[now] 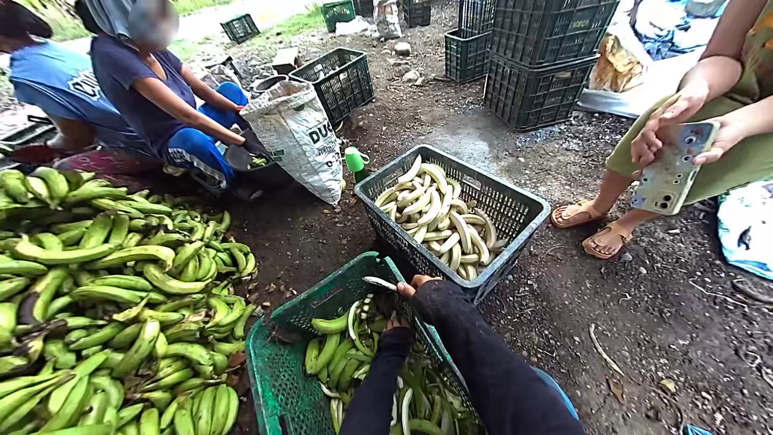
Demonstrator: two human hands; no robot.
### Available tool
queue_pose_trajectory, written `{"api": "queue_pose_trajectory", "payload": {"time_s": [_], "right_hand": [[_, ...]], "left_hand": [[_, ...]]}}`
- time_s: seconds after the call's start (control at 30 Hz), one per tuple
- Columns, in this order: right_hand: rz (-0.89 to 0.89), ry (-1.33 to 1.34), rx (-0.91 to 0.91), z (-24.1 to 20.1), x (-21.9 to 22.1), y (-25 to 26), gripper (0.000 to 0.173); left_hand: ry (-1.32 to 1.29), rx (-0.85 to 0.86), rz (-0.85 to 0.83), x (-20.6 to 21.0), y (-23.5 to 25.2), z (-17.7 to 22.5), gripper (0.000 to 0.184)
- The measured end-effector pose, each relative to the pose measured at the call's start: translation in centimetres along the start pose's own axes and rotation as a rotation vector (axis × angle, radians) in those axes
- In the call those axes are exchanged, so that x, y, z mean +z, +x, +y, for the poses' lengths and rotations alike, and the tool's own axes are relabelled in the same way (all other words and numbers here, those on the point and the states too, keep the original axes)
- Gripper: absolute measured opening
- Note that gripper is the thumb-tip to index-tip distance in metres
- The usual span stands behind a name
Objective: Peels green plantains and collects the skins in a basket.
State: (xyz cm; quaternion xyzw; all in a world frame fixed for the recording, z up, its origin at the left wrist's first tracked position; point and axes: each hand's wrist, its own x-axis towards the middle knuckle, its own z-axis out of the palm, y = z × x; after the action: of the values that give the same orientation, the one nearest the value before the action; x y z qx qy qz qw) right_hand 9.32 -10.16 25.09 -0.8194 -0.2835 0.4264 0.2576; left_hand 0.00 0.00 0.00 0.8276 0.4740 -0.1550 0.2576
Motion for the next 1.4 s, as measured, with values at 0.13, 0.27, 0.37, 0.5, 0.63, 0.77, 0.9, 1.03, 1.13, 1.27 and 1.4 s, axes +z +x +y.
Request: {"api": "queue_pose_trajectory", "payload": {"time_s": [0.13,0.27,0.37,0.5,0.63,0.77,0.9,1.03,1.13,1.27,1.4], "right_hand": [[0.075,0.024,-0.06,0.5,0.8,0.7,0.06],[0.234,0.114,-0.119,4.0,2.3,4.5,0.055],[0.385,0.173,-0.215,6.1,2.3,5.8,0.05],[0.379,0.286,-0.326,5.3,3.9,4.6,0.038],[0.202,-0.152,-0.329,2.8,9.6,-2.8,0.045],[0.12,-0.243,-0.402,4.8,16.8,-8.0,0.048],[0.18,-0.216,-0.273,3.7,17.5,-10.4,0.046],[0.524,-0.155,-0.18,1.1,15.2,-5.4,0.046],[0.58,-0.143,-0.211,-0.8,11.7,-3.9,0.045],[0.302,-0.256,-0.334,0.0,13.7,-9.4,0.047],[0.285,-0.176,-0.275,2.1,17.5,-13.1,0.044]], "left_hand": [[0.136,-0.008,0.048,-11.1,-6.9,-0.5,0.066],[-0.716,0.054,0.369,-18.7,-16.0,-3.7,0.042],[-1.025,0.34,0.399,-20.4,-21.5,-7.9,0.058],[-1.19,0.202,0.358,-19.4,-22.9,-8.9,0.038],[-1.562,0.128,0.31,-11.9,-18.2,-11.5,0.04],[-1.587,-0.086,0.197,-11.8,-21.7,-10.6,0.044],[-1.346,0.022,0.139,-12.2,-23.3,-11.0,0.046],[-1.312,-0.03,0.19,-11.6,-24.9,-9.6,0.05],[-1.581,0.02,0.199,-11.6,-25.2,-9.8,0.041],[-1.678,-0.002,0.256,-14.6,-23.9,-9.4,0.05],[-1.551,0.169,0.206,-14.9,-22.0,-10.1,0.048]]}}
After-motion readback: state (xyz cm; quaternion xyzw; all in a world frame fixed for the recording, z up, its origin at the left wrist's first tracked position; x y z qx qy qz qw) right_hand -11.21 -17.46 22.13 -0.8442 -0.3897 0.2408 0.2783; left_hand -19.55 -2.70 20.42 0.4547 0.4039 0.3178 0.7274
